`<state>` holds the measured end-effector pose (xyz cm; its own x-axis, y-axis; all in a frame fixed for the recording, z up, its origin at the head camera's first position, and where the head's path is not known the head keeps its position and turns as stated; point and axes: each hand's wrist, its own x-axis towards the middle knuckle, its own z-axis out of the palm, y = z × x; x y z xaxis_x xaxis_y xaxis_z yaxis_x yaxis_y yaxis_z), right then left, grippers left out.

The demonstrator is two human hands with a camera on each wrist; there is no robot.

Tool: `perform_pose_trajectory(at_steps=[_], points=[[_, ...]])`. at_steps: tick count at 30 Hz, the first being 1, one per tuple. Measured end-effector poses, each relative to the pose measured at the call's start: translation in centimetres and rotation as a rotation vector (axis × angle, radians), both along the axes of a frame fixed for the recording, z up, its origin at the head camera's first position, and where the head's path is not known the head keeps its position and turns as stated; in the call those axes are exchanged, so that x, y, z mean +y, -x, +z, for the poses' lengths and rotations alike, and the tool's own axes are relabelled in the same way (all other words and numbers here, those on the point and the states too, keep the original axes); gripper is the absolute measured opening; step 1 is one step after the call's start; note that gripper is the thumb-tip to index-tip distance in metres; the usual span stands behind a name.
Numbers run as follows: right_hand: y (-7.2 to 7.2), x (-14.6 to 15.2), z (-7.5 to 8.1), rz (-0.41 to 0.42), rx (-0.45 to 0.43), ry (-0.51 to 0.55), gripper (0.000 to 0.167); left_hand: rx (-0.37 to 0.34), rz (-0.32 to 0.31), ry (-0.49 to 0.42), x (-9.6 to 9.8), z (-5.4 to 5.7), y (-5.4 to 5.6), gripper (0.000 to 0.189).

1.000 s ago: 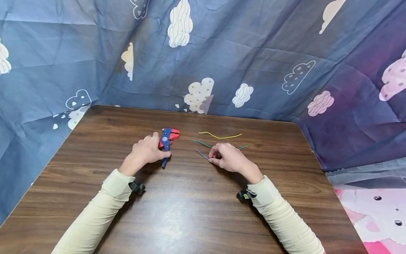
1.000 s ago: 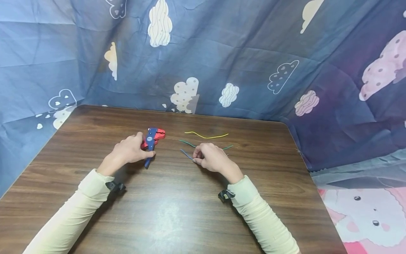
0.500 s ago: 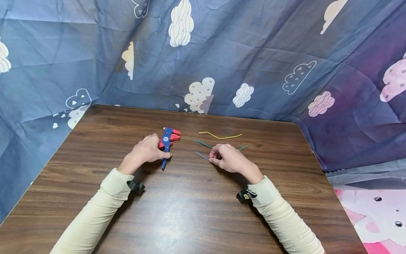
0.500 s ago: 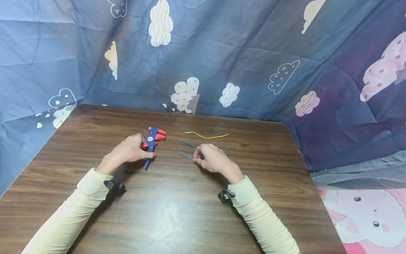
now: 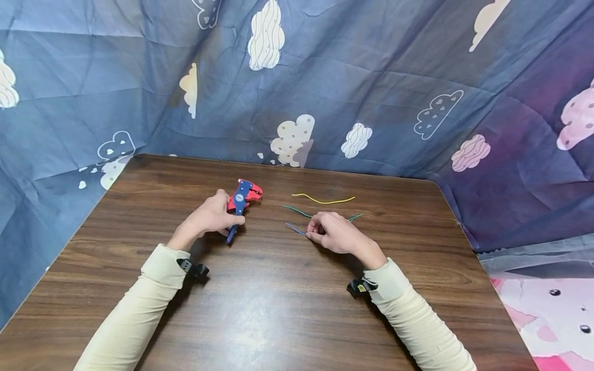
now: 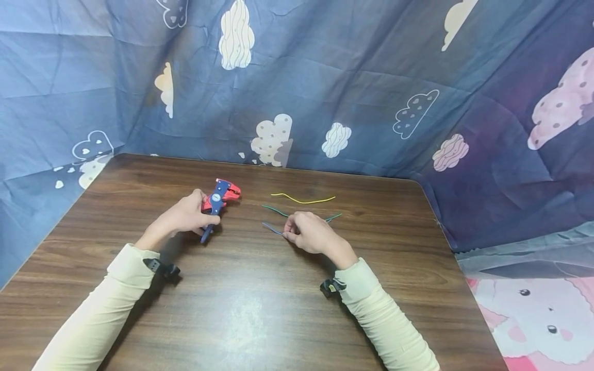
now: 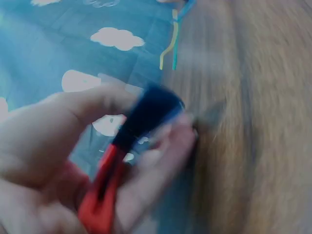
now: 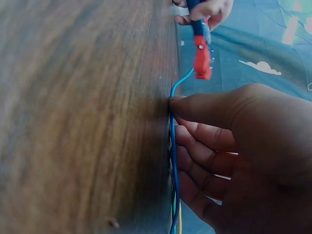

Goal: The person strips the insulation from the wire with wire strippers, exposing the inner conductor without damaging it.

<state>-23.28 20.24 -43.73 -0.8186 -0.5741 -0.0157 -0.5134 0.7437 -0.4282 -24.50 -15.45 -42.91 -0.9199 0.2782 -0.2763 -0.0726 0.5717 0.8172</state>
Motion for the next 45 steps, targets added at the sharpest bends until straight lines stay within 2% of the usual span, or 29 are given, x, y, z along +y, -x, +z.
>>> perform_pose_trajectory(at_steps=[3, 7, 11, 15, 17, 19, 22, 26, 33, 38, 41, 45], points=[[-0.1, 0.0, -0.1, 0.011, -0.012, 0.009, 0.009, -0.130, 0.033, -0.375, 0.0, -0.9, 0.4, 0.054], [-0.1, -0.1, -0.2, 0.036, -0.037, 0.020, 0.010, -0.250, 0.084, -0.729, 1.4, -1.9, 0.5, 0.050], [0.0, -0.2, -0.2, 0.046, -0.040, 0.021, 0.010, -0.349, 0.166, -1.011, 3.6, -2.4, -0.1, 0.055], [0.2, -0.3, -0.2, 0.064, -0.052, 0.029, 0.008, -0.370, 0.220, -1.174, 5.2, -3.0, -0.9, 0.043], [0.4, -0.4, -0.2, 0.080, -0.064, 0.044, 0.007, -0.365, 0.212, -1.200, 5.5, -3.3, -1.2, 0.040], [0.5, -0.4, -0.1, 0.092, -0.082, 0.068, 0.007, -0.370, 0.180, -1.212, 5.5, -3.5, -1.5, 0.050], [0.7, -0.3, 0.0, 0.099, -0.087, 0.099, 0.006, -0.370, 0.104, -1.196, 5.7, -4.0, -1.9, 0.073], [1.0, 0.1, 0.4, 0.059, -0.027, 0.136, 0.005, -0.359, 0.005, -1.185, 6.3, -4.3, -2.1, 0.082], [1.8, 0.3, 2.6, -0.070, 0.167, 0.276, 0.008, -0.382, -0.028, -1.216, 7.6, -4.4, -2.1, 0.070], [2.3, -0.4, 4.5, -0.120, 0.308, 0.434, 0.010, -0.349, -0.075, -1.190, 7.9, -4.6, -2.1, 0.074], [2.2, -0.8, 5.2, -0.149, 0.331, 0.509, 0.010, -0.321, -0.105, -1.156, 7.9, -4.7, -2.1, 0.076], [2.1, -1.0, 5.3, -0.171, 0.307, 0.568, 0.008, -0.300, -0.121, -1.105, 7.7, -4.6, -2.0, 0.079]])
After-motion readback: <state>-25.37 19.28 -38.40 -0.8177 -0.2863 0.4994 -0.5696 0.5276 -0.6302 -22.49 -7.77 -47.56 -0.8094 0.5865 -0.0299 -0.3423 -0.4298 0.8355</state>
